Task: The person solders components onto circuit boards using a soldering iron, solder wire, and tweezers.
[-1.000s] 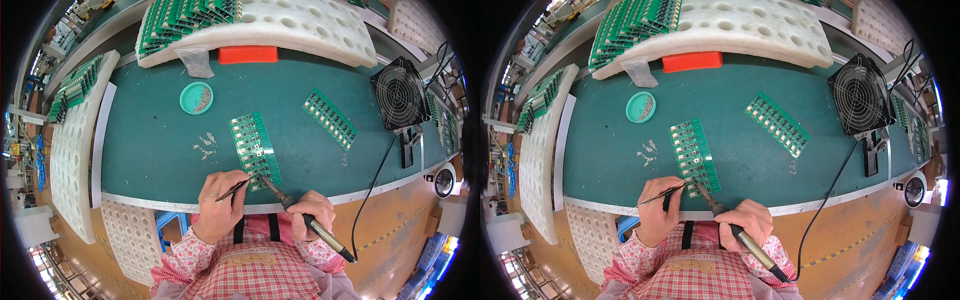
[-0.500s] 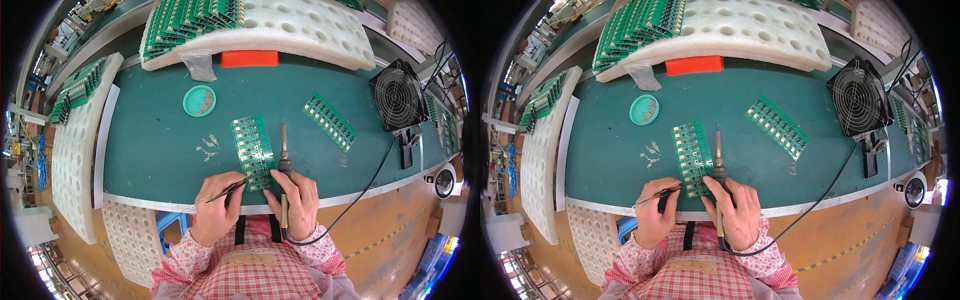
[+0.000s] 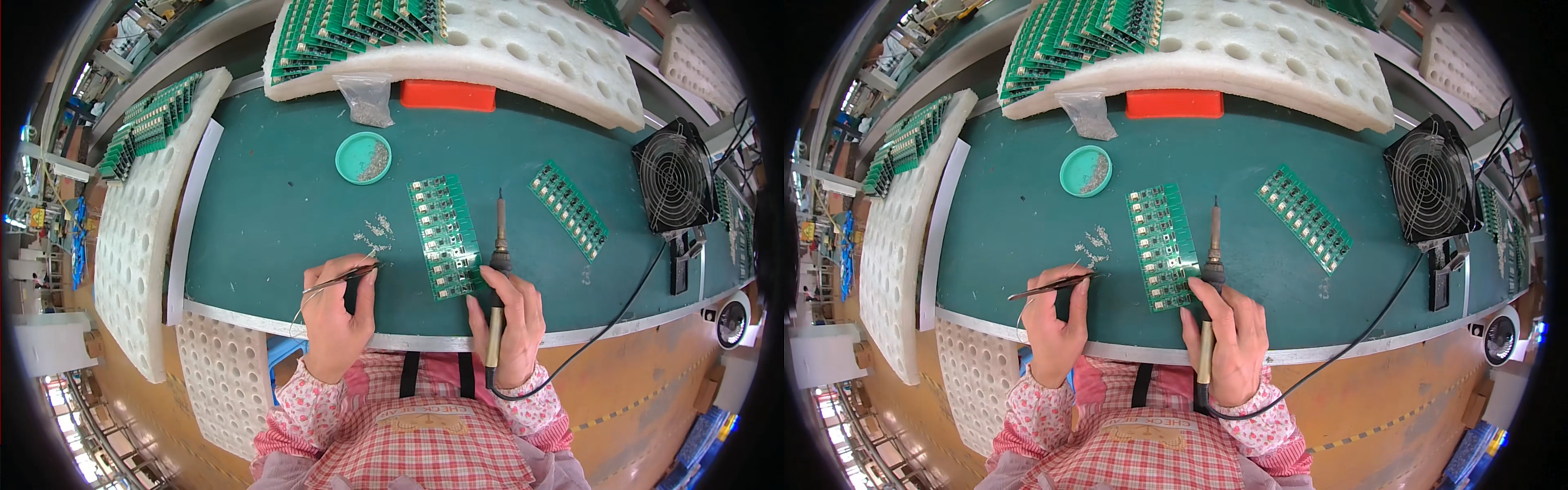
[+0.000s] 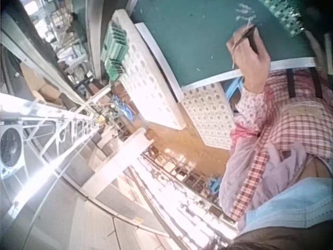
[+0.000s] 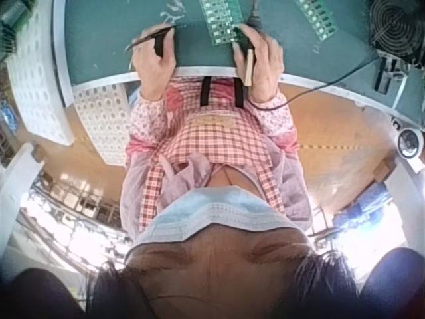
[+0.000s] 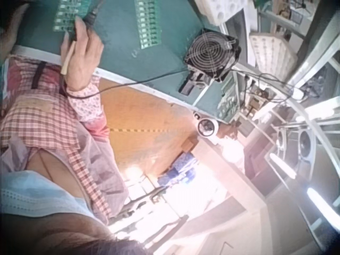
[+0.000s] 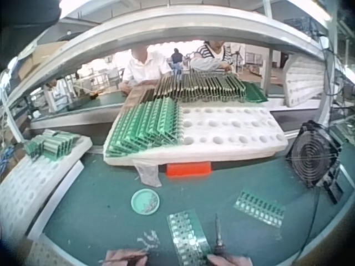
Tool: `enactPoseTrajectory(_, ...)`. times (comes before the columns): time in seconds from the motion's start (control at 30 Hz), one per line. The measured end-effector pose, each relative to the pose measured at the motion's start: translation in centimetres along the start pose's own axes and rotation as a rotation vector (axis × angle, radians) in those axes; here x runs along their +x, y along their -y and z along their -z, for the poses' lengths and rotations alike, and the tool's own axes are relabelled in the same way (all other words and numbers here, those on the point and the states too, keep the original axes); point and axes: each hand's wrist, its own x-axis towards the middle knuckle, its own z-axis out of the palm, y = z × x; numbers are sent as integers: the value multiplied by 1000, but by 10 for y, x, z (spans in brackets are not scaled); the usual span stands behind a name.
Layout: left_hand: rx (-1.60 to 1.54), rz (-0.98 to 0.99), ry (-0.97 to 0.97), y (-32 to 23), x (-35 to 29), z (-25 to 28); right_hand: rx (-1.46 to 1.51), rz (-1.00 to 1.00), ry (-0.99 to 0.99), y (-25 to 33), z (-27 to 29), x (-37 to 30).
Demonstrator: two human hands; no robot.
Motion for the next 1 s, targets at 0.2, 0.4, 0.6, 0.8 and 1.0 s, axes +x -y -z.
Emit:
enactPoseTrajectory(0.2, 17, -25, 24, -1, 3, -1, 13, -9, 8, -1, 1, -2)
enactPoseTrajectory(0.4, 0, -12, 45, -2, 3, -1, 4, 14, 8, -1, 2, -1)
enactPoseTrajectory(0.6, 9, -59, 45, -3, 5, -2, 8, 27, 7, -2, 1, -2)
enactPoseTrajectory(0.8, 18, -88, 51, -3, 4, -3, 7, 13, 9, -1, 2, -2)
enactPoseTrajectory(1.0, 29, -98, 54, -4, 5, -3, 13, 20, -1, -3, 1, -3)
